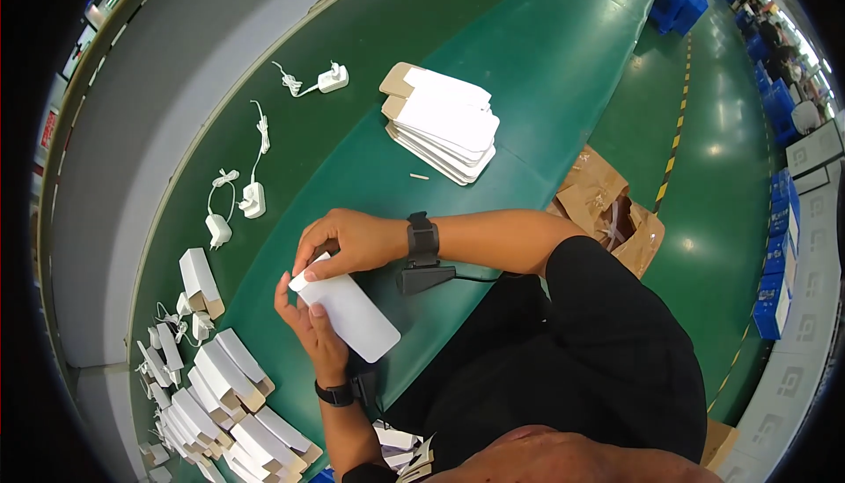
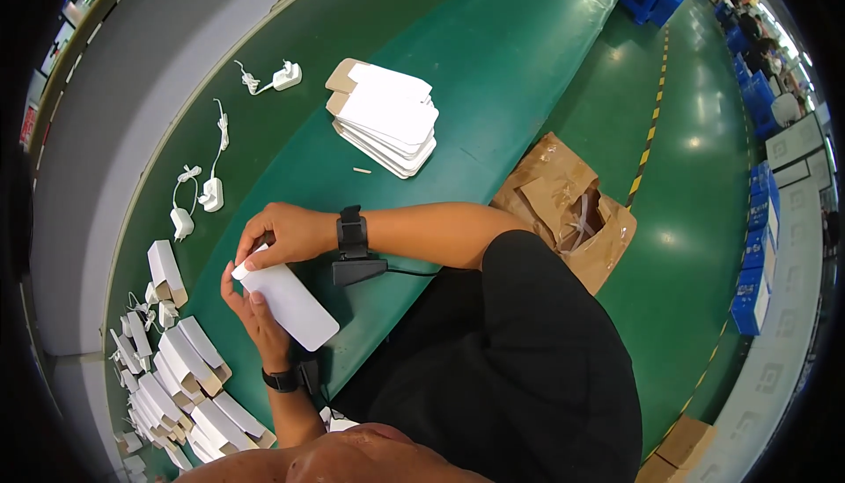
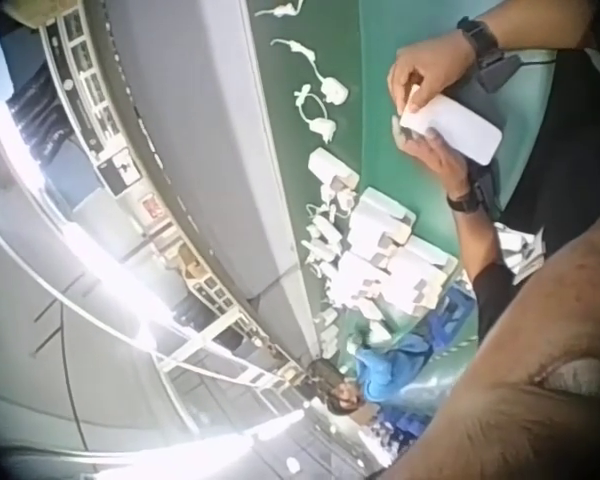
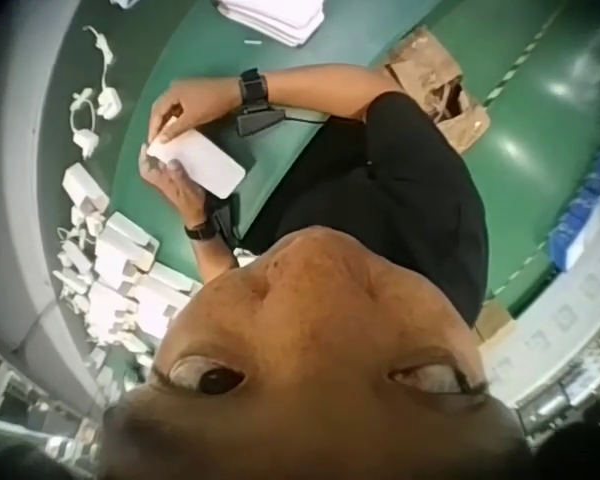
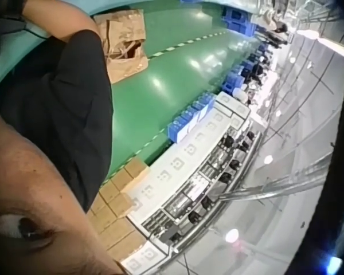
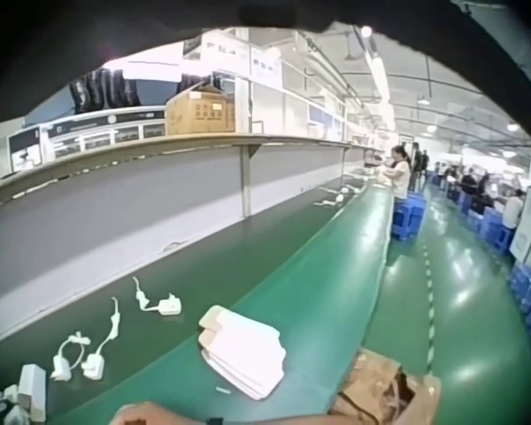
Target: The person folds a white box by hand, inserts a white charger and its cable, and closes the box before repeating the process.
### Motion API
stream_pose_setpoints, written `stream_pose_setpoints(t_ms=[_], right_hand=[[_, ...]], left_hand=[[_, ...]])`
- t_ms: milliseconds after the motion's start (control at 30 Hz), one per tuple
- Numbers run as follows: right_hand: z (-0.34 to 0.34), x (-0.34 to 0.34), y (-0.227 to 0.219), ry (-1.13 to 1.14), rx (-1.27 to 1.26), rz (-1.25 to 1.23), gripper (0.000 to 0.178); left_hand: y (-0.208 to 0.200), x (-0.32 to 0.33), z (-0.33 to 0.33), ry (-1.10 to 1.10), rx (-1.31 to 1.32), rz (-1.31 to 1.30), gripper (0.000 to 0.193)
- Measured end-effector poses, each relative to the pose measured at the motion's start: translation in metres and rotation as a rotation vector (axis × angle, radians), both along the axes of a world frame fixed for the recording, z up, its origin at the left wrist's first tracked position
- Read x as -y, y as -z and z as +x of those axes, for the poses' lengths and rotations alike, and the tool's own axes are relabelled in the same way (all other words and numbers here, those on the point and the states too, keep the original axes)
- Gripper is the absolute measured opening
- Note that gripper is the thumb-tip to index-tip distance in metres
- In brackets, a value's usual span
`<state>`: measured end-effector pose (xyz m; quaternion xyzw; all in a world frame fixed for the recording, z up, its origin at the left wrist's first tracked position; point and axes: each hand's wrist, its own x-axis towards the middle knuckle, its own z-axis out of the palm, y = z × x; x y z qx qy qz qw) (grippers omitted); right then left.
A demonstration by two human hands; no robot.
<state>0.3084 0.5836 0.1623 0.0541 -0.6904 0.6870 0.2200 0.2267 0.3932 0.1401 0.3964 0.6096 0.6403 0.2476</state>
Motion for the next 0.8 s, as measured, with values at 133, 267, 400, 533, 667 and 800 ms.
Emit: stream_pose_setpoints(t_ms=[133, 267, 400, 533, 667, 800], right_hand=[[-0.008, -0.008, 0.004, -0.036, 0.069, 0.083, 0.020], [0.009, -0.034, 0.004, -0.090, 0.071, 0.097, 0.018], [0.011, -0.030, 0.003, -0.126, 0.205, -0.106, 0.016], [0.005, -0.021, 0.008, -0.158, 0.185, -0.128, 0.015], [0.007, -0.026, 0.008, -0.168, 0.230, -0.118, 0.019], [0.008, -0.028, 0.003, -0.271, 0.155, -0.154, 0.021]], left_hand=[[0.009, 0.001, -0.008, -0.059, -0.151, 0.020, 0.064], [0.003, -0.020, -0.002, 0.078, 0.033, 0.053, 0.054], [0.006, -0.016, -0.001, 0.106, 0.139, 0.059, 0.051], [0.004, -0.010, 0.002, 0.124, 0.164, 0.062, 0.050], [0.001, -0.013, 0.004, 0.124, 0.235, 0.081, 0.047], [0.008, -0.013, 0.001, 0.134, 0.234, 0.134, 0.042]])
